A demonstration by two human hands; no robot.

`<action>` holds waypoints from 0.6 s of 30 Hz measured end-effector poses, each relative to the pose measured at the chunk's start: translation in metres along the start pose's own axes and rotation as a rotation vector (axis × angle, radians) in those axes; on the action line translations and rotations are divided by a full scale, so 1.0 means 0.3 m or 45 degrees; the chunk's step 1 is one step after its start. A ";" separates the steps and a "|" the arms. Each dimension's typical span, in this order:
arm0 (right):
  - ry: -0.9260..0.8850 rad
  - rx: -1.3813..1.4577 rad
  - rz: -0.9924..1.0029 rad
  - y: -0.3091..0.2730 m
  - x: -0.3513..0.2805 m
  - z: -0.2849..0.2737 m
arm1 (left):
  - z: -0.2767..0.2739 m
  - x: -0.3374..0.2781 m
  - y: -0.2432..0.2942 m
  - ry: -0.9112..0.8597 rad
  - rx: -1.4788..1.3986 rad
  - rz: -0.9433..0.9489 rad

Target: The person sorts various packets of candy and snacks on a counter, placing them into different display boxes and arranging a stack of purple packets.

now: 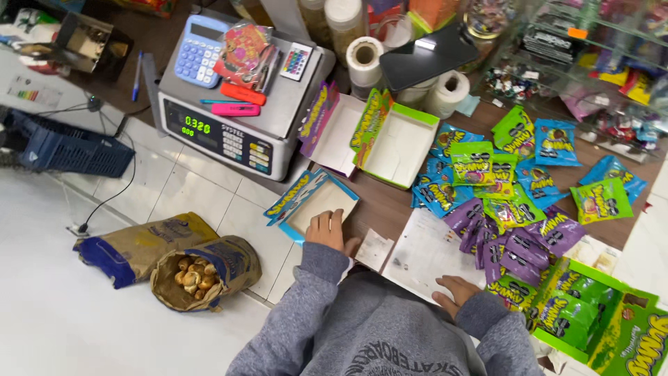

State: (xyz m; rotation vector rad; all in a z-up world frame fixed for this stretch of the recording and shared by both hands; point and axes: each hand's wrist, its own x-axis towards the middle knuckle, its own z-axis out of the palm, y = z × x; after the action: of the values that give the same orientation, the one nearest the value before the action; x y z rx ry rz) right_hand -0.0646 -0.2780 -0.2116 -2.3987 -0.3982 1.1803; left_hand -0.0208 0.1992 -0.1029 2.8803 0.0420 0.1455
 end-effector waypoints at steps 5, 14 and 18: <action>0.011 0.006 -0.104 -0.075 0.047 -0.057 | 0.207 -0.123 -0.166 -0.087 -0.009 0.061; 0.005 0.407 0.067 -0.199 -0.124 -0.161 | -0.075 -0.228 0.082 0.163 -0.239 0.731; 0.094 0.390 0.043 -0.082 -0.164 -0.156 | 0.000 -0.176 0.241 -0.008 -0.345 0.912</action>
State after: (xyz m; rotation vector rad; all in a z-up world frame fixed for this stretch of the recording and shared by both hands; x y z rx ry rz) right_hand -0.0579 -0.2900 -0.1408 -2.1814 -0.1412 1.0765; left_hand -0.0723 0.1272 -0.0895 2.4916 -0.9334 0.2473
